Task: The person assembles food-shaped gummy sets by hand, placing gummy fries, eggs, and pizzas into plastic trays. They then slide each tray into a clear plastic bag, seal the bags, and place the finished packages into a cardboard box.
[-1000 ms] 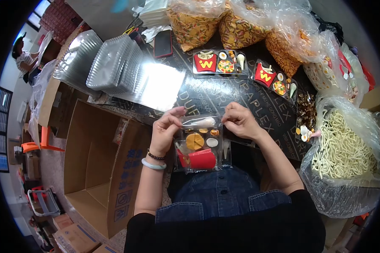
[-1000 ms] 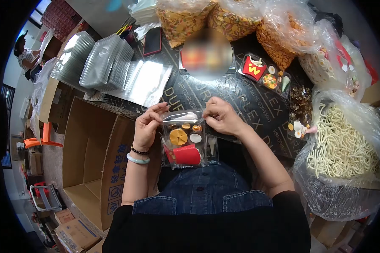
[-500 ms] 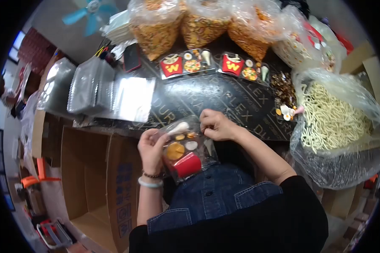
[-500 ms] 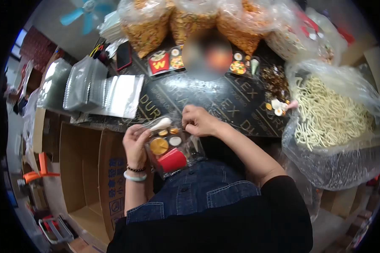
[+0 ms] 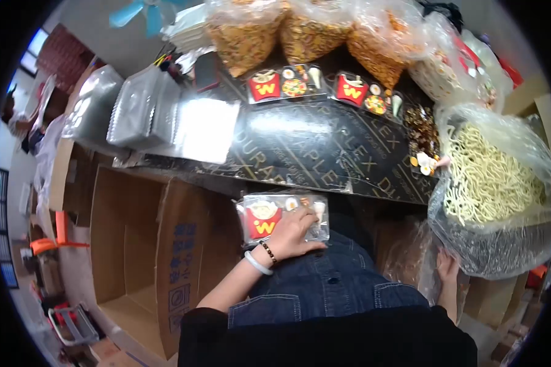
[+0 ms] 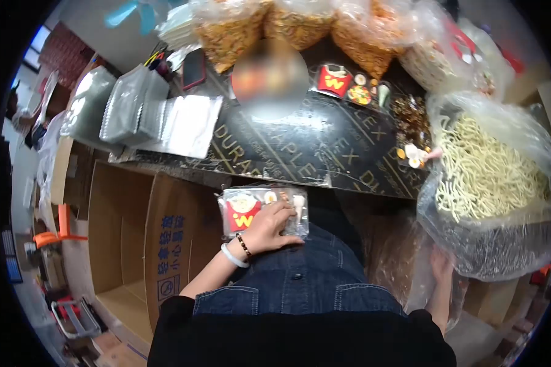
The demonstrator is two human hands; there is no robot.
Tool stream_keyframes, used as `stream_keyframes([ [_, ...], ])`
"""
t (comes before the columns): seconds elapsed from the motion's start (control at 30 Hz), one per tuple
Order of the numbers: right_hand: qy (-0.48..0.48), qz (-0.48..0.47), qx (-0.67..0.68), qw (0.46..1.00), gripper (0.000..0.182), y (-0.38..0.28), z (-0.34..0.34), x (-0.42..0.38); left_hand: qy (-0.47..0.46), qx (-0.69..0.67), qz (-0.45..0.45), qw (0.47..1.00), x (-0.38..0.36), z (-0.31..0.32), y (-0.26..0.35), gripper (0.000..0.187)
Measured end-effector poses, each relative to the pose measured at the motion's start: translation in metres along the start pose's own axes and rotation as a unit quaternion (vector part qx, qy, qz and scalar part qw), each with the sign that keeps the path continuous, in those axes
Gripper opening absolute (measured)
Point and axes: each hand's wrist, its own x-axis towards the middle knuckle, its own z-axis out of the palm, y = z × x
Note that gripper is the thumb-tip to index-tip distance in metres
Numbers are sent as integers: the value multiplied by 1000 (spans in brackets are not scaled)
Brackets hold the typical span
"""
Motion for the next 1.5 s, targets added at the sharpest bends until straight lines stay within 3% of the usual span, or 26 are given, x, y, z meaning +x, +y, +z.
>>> stream_keyframes([
  [0.07, 25, 49, -183, 982, 20, 85, -22, -53, -29, -137, -66, 988, 4, -28, 14, 40],
  [0.1, 38, 66, -273, 959, 20, 70, -17, -46, -37, -207, -95, 973, 7, -44, 14, 35],
  [0.13, 52, 76, -359, 929, 20, 57, -3, -34, 108, -100, -10, 989, 8, -62, 6, 29],
  [0.17, 67, 81, -439, 893, 20, 41, 16, -18, 212, 7, 8, 977, 10, -86, -5, 28],
  [0.2, 83, 85, -512, 851, 20, 21, 40, 0, 323, 63, -13, 944, 13, -108, -18, 27],
  [0.23, 101, 88, -580, 804, 21, 0, 66, 17, 413, 139, -88, 896, 10, -130, -32, 32],
  [0.27, 121, 91, -639, 754, 21, -18, 88, 28, 481, 212, -95, 846, 7, -151, -54, 41],
  [0.3, 143, 90, -694, 700, 21, -40, 106, 40, 496, 320, -149, 793, 3, -171, -70, 51],
  [0.33, 168, 88, -744, 641, 21, -58, 126, 49, 517, 365, -148, 760, 2, -189, -86, 59],
  [0.37, 193, 86, -788, 579, 21, -68, 129, 46, 517, 366, -146, 760, 1, -200, -93, 59],
  [0.43, 243, 81, -859, 444, 22, -97, 174, 59, 430, 511, -152, 729, 5, -217, -105, 66],
  [0.53, 194, -304, -801, 478, 7, -146, 284, 114, 396, 531, -228, 713, 15, -234, -116, 81],
  [0.6, 144, -459, -726, 492, 7, -157, 351, 170, 387, 537, -275, 698, 17, -242, -120, 86],
  [0.63, 100, -536, -696, 468, 7, -157, 373, 207, 380, 538, -293, 693, 17, -246, -125, 91],
  [0.77, 13, -608, -659, 442, 14, -149, 463, 306, 368, 557, -299, 682, 14, -252, -142, 100],
  [1.0, -4, -494, -751, 438, 19, -146, 463, 354, 342, 580, -294, 678, -19, -265, -140, 97],
  [1.13, 1, -486, -751, 447, 21, -144, 466, 354, 307, 587, -307, 683, -51, -283, -152, 93],
  [1.17, 10, -497, -742, 449, 22, -143, 466, 353, 332, 589, -249, 694, -52, -285, -148, 84],
  [1.2, 20, -509, -732, 452, 23, -142, 465, 353, 332, 590, -251, 692, -51, -288, -144, 84],
  [1.23, 19, -510, -731, 452, 23, -141, 460, 349, 345, 554, -253, 714, -50, -294, -140, 71],
  [1.27, 21, -549, -681, 485, 24, -142, 455, 337, 359, 517, -252, 735, -45, -302, -133, 60],
  [1.3, 23, -584, -628, 514, 25, -144, 448, 322, 418, 540, -194, 704, -38, -309, -130, 39],
  [1.37, -4, -523, -580, 625, 27, -149, 428, 261, 449, 380, -284, 757, -31, -332, -125, 34],
  [1.43, -50, -395, -563, 724, 24, -143, 380, 209, 403, 299, -388, 773, -26, -356, -124, 36],
  [1.5, -32, -88, -566, 819, 26, -128, 318, 162, 394, 148, -436, 795, -24, -371, -124, 34],
])
